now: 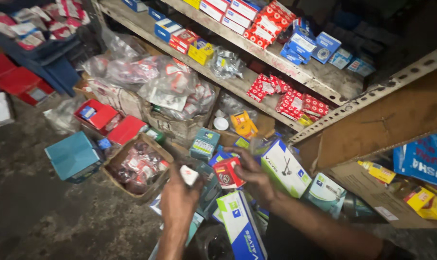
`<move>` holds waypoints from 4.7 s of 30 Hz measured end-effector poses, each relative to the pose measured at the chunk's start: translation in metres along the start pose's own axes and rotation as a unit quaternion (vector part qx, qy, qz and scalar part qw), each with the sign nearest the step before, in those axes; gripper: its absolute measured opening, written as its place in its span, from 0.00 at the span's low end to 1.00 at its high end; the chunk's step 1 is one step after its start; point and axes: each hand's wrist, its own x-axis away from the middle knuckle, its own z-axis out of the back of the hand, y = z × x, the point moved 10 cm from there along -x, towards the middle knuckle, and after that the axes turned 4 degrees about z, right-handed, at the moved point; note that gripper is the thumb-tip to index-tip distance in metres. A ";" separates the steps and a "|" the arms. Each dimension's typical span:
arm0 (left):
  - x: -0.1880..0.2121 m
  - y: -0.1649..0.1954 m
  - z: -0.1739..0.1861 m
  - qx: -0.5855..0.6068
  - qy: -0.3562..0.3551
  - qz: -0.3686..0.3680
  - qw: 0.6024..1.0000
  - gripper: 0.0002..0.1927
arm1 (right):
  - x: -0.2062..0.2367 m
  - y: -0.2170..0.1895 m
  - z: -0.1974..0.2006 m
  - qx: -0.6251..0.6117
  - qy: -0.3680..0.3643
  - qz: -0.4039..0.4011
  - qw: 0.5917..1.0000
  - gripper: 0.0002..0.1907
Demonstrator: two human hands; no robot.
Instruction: The person crouches in a cluttered spare-parts storeroom, picks up small product boxes from the floor and shelves, turns them over to read the labels, and places them back on the shelving or into piles, sorting the boxes by type.
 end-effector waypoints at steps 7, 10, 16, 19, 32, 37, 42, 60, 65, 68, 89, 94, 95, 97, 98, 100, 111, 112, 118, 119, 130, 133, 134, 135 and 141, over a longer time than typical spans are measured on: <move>0.032 0.056 0.050 0.011 0.103 -0.035 0.994 0.37 | 0.005 0.011 0.028 -0.011 0.024 -0.082 0.996 0.35; 0.034 0.047 0.045 0.000 0.063 0.047 0.997 0.36 | 0.008 -0.043 0.027 0.217 0.015 0.141 0.966 0.29; 0.072 0.033 0.041 0.137 0.072 0.091 0.984 0.39 | 0.051 -0.082 -0.016 0.375 0.033 0.178 0.909 0.25; 0.112 0.052 0.061 0.261 0.099 0.055 0.959 0.33 | 0.097 -0.110 -0.050 0.325 0.019 0.073 0.943 0.26; 0.348 0.299 0.293 0.439 -0.025 0.195 0.877 0.24 | 0.252 -0.422 -0.273 0.199 -0.134 -0.021 0.971 0.26; 0.355 0.398 0.386 0.340 0.030 0.110 0.934 0.29 | 0.260 -0.525 -0.328 0.123 -0.209 0.098 0.965 0.24; 0.374 0.462 0.426 0.317 0.075 0.084 0.942 0.30 | 0.269 -0.589 -0.342 0.192 -0.197 0.131 0.952 0.24; 0.474 0.588 0.433 0.128 0.030 -0.016 0.991 0.21 | 0.366 -0.613 -0.311 -0.181 -0.184 -0.102 0.961 0.22; 0.487 0.600 0.430 0.152 0.065 -0.028 0.986 0.30 | 0.376 -0.634 -0.315 -0.132 -0.251 -0.061 0.957 0.24; 0.492 0.602 0.429 0.166 0.055 -0.041 0.984 0.28 | 0.380 -0.640 -0.317 -0.120 -0.279 -0.072 0.950 0.28; 0.470 0.602 0.405 0.083 0.003 -0.050 0.995 0.25 | 0.362 -0.596 -0.262 -0.094 -0.094 -0.147 0.980 0.14; 0.433 0.568 0.375 0.103 -0.007 -0.028 0.994 0.27 | 0.363 -0.530 -0.212 -0.117 0.044 -0.213 0.969 0.18; 0.423 0.555 0.363 0.107 -0.017 -0.012 0.994 0.27 | 0.359 -0.515 -0.201 -0.118 0.058 -0.218 0.967 0.17; 0.403 0.527 0.336 0.134 -0.025 -0.010 0.991 0.26 | 0.350 -0.479 -0.178 -0.121 0.089 -0.227 0.962 0.17; 0.391 0.509 0.320 0.147 -0.029 -0.010 0.989 0.25 | 0.342 -0.459 -0.167 -0.112 0.092 -0.235 0.961 0.17; 0.362 0.461 0.286 0.153 -0.029 0.001 0.988 0.25 | 0.324 -0.410 -0.146 -0.103 0.098 -0.254 0.957 0.18; 0.116 0.117 0.035 0.144 0.001 0.127 0.981 0.25 | 0.061 -0.059 -0.011 0.157 0.070 -0.083 0.982 0.19; 0.103 0.104 0.022 0.130 0.004 0.091 0.987 0.25 | 0.047 -0.045 -0.004 0.168 0.054 -0.016 0.984 0.20; 0.037 0.040 -0.039 0.058 -0.085 0.106 0.989 0.22 | -0.011 0.022 0.036 0.274 0.017 -0.073 0.959 0.21; 0.031 0.041 -0.040 0.080 -0.073 0.092 0.990 0.22 | -0.022 0.016 0.034 0.295 0.004 -0.052 0.954 0.20; -0.001 0.061 0.000 -0.029 0.024 -0.104 0.994 0.26 | -0.056 -0.024 -0.011 0.281 -0.176 0.130 0.934 0.19; -0.002 0.065 0.006 -0.096 0.042 -0.129 0.986 0.27 | -0.070 -0.018 -0.022 0.341 -0.187 0.173 0.905 0.21; -0.001 0.064 0.010 -0.114 0.053 -0.134 0.983 0.28 | -0.072 -0.014 -0.026 0.347 -0.197 0.189 0.897 0.23; -0.001 0.062 0.014 -0.131 0.067 -0.141 0.979 0.29 | -0.072 -0.010 -0.030 0.356 -0.207 0.208 0.887 0.25; -0.003 0.047 0.008 -0.226 0.039 -0.173 0.958 0.28 | -0.077 0.023 -0.033 0.383 -0.281 0.215 0.853 0.29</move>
